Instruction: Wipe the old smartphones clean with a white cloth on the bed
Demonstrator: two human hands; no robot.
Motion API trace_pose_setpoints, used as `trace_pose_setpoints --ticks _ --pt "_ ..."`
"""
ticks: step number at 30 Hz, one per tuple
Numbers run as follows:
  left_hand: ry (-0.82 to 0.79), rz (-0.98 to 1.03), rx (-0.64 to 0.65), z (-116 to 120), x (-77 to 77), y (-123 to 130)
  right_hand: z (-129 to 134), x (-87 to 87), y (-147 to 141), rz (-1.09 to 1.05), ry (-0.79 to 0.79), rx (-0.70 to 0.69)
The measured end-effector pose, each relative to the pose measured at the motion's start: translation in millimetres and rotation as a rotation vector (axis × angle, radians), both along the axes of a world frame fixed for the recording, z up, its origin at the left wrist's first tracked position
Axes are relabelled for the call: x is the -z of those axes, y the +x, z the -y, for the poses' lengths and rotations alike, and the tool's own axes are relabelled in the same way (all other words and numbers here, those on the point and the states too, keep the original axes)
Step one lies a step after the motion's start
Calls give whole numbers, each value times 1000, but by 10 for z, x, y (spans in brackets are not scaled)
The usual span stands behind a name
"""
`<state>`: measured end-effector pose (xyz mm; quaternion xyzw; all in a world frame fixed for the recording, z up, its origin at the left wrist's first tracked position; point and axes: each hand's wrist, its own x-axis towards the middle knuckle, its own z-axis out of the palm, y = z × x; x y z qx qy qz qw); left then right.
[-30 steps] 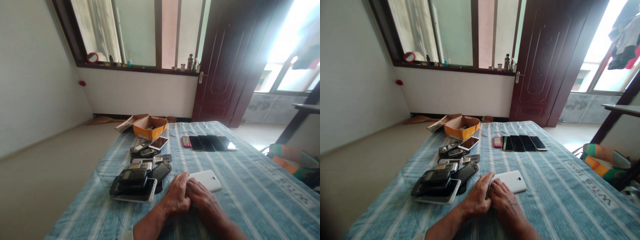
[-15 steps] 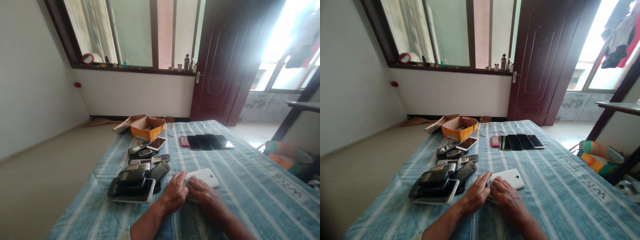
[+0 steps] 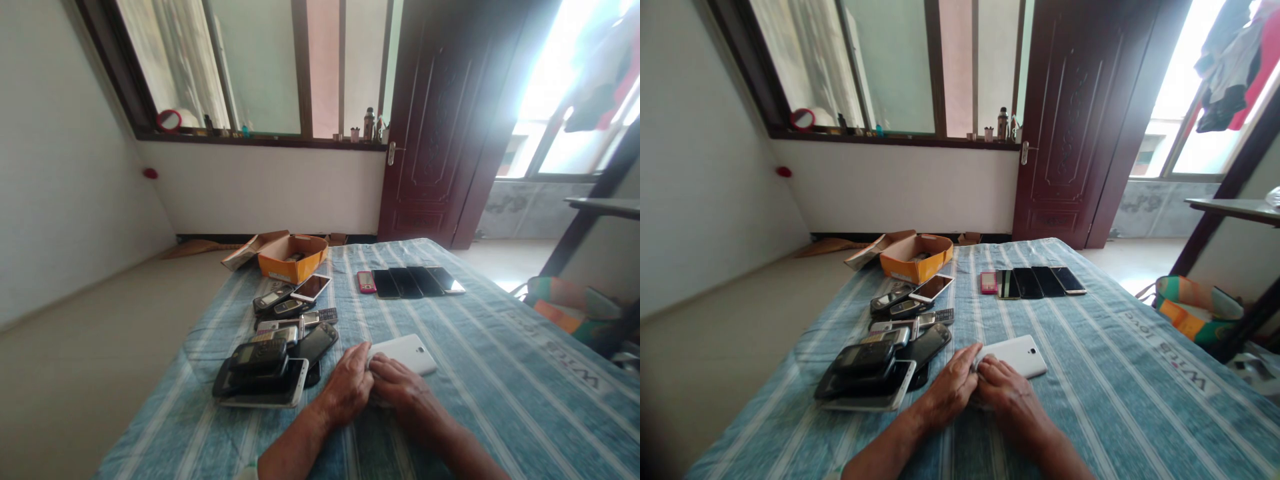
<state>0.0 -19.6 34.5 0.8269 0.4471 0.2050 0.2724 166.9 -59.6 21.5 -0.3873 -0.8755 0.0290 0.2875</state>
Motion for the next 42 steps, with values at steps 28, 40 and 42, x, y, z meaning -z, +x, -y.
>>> trace_pose_setpoints --ticks 28,40,42 --pt "0 -81 72 51 -58 9 -82 140 1076 -10 -214 183" --pt "8 -129 74 44 -76 39 -57 -20 331 46 85 -101" --pt "3 -147 77 31 -72 38 -57 -22 194 17 114 -116"
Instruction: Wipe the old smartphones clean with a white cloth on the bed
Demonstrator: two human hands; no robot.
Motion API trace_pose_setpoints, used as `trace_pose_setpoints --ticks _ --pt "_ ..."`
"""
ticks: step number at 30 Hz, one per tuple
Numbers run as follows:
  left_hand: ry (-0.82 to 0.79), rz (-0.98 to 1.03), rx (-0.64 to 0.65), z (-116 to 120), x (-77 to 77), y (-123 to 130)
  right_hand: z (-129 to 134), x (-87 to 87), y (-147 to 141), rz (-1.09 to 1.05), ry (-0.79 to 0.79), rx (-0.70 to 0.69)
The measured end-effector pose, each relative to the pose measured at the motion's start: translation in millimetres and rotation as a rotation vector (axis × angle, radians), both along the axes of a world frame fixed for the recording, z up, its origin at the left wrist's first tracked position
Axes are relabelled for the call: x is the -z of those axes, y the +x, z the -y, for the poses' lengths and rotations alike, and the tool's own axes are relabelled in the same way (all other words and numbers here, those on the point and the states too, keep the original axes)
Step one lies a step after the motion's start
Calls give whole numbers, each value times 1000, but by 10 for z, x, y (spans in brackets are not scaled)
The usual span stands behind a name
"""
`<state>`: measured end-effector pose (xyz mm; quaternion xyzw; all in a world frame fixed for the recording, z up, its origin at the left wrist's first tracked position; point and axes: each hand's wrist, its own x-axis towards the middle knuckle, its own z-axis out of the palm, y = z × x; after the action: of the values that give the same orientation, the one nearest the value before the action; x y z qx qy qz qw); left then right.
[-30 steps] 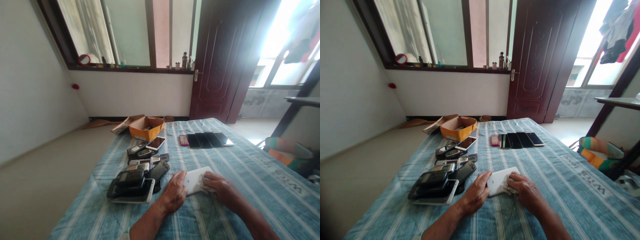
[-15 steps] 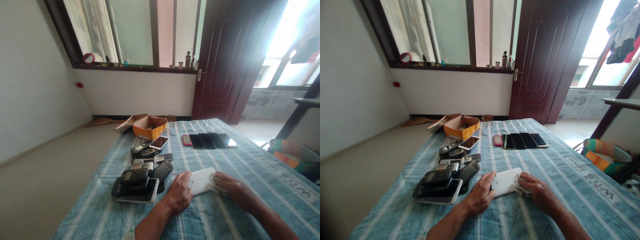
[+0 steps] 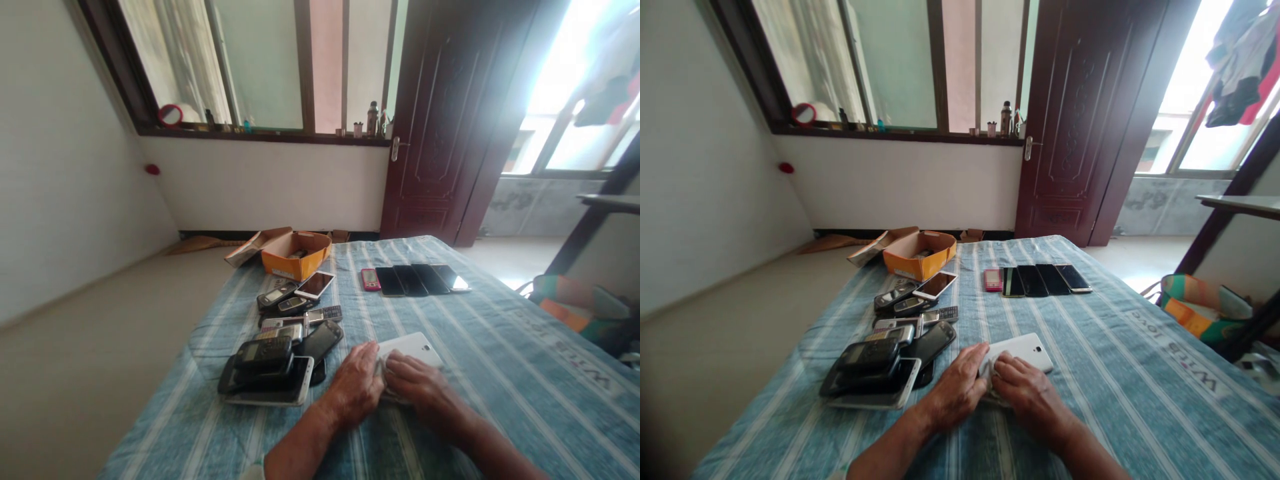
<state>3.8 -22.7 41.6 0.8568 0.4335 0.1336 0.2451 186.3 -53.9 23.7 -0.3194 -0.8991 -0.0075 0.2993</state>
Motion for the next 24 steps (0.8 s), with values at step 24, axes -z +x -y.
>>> trace_pose_setpoints --ticks 24 --pt "-26 -1 95 -79 22 -104 -2 0 -131 -134 -111 49"
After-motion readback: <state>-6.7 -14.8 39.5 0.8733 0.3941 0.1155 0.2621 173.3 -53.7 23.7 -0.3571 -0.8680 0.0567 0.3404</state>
